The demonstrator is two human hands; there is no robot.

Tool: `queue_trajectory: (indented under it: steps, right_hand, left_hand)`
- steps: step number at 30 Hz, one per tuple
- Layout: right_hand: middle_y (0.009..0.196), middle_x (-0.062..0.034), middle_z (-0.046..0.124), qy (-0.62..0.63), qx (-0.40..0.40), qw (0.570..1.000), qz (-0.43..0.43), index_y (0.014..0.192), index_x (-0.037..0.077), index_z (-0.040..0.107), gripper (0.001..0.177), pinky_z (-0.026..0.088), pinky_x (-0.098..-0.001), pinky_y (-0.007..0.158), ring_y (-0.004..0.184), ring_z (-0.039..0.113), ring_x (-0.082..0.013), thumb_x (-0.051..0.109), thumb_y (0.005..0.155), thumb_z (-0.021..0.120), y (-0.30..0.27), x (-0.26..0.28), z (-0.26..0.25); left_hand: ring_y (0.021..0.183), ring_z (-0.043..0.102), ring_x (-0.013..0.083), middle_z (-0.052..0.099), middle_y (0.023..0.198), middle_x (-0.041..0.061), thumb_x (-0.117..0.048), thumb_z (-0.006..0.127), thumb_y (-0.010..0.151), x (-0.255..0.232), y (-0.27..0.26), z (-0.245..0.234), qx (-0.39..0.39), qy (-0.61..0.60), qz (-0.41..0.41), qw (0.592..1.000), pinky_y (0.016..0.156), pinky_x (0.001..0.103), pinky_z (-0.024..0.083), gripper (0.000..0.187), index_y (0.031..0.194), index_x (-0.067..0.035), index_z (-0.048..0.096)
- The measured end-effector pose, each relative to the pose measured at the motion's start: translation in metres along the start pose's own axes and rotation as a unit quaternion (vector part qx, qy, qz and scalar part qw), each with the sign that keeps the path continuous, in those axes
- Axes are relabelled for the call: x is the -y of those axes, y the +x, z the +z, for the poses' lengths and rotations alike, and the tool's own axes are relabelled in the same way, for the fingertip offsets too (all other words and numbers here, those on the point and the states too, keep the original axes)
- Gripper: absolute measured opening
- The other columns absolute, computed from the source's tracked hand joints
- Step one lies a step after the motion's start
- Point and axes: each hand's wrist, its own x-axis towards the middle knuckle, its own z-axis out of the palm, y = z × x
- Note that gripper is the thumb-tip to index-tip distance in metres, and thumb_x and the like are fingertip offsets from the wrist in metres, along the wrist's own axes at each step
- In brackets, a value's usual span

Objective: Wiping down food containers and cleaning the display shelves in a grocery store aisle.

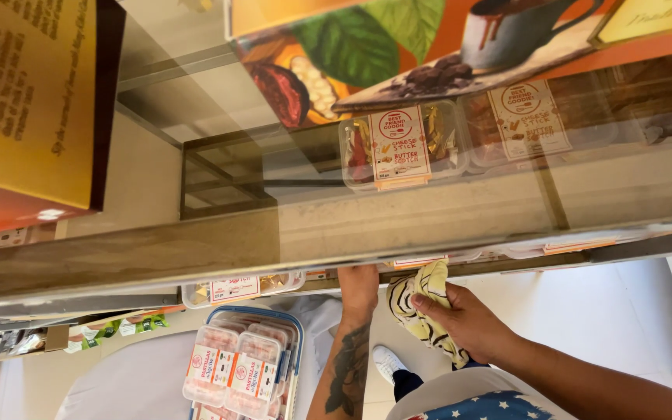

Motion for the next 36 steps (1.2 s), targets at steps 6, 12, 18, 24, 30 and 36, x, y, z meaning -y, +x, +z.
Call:
queue_trajectory:
  steps: [6, 12, 18, 24, 30, 36]
  right_hand:
    - [0.072, -0.0163, 0.068, -0.045, 0.025, 0.999, -0.004, 0.101, -0.012, 0.076, 0.029, 0.04, -0.0315, 0.048, 0.055, 0.052, -0.0186, 0.016, 0.097, 0.069, -0.002, -0.005, 0.009]
    - [0.074, -0.0168, 0.071, -0.064, 0.048, 0.996, -0.033, 0.104, -0.012, 0.076, 0.029, 0.041, -0.0315, 0.048, 0.056, 0.055, -0.019, 0.014, 0.097, 0.067, -0.003, -0.001, 0.036]
    - [0.085, -0.0168, 0.074, -0.053, 0.051, 0.995, -0.063, 0.109, -0.011, 0.075, 0.029, 0.045, -0.0303, 0.053, 0.064, 0.059, -0.0173, 0.014, 0.097, 0.066, 0.01, 0.001, 0.076]
    - [0.089, -0.0134, 0.072, -0.012, 0.099, 0.983, -0.157, 0.113, -0.007, 0.07, 0.026, 0.046, -0.0294, 0.055, 0.068, 0.058, -0.0151, 0.014, 0.098, 0.065, 0.028, 0.006, 0.119]
    - [0.093, -0.0121, 0.073, -0.005, 0.063, 0.975, -0.211, 0.114, -0.008, 0.069, 0.024, 0.048, -0.0267, 0.061, 0.075, 0.061, -0.0139, 0.01, 0.098, 0.067, 0.046, 0.016, 0.162]
    - [0.093, -0.0129, 0.069, -0.019, 0.081, 0.973, -0.217, 0.123, 0.001, 0.059, 0.031, 0.055, -0.0328, 0.048, 0.07, 0.061, -0.0185, 0.012, 0.096, 0.067, 0.053, 0.026, 0.187]
  left_hand:
    - [0.091, 0.062, 0.013, 0.075, 0.104, 0.008, -0.009, 0.056, 0.1, -0.04, -0.031, -0.008, 0.035, -0.007, 0.046, 0.998, 0.084, 0.026, 0.05, 0.024, 0.117, 0.001, 0.069]
    - [0.139, 0.054, 0.0255, 0.054, 0.152, 0.021, -0.01, 0.058, 0.097, -0.051, -0.063, -0.042, 0.069, -0.037, 0.027, 0.997, 0.111, 0.03, 0.044, 0.059, 0.151, 0.005, 0.041]
    - [0.115, 0.065, 0.0201, 0.07, 0.13, 0.015, -0.007, 0.062, 0.094, -0.07, -0.084, -0.096, -0.054, -0.081, -0.006, 0.995, 0.102, 0.03, 0.05, 0.047, 0.139, 0.005, 0.058]
    - [0.11, 0.067, 0.0237, 0.071, 0.118, 0.017, -0.004, 0.059, 0.096, -0.095, -0.085, -0.146, -0.124, -0.177, 0.048, 0.975, 0.094, 0.035, 0.052, 0.036, 0.131, 0.006, 0.06]
    - [0.084, 0.055, 0.0137, 0.062, 0.105, 0.008, -0.01, 0.061, 0.098, -0.115, -0.06, -0.19, -0.243, -0.123, 0.131, 0.953, 0.079, 0.027, 0.048, 0.037, 0.133, 0.0, 0.056]
    - [0.091, 0.054, 0.0122, 0.062, 0.114, 0.008, -0.017, 0.055, 0.1, -0.135, -0.038, -0.2, -0.2, -0.084, 0.106, 0.97, 0.077, 0.025, 0.046, 0.059, 0.157, -0.007, 0.041]
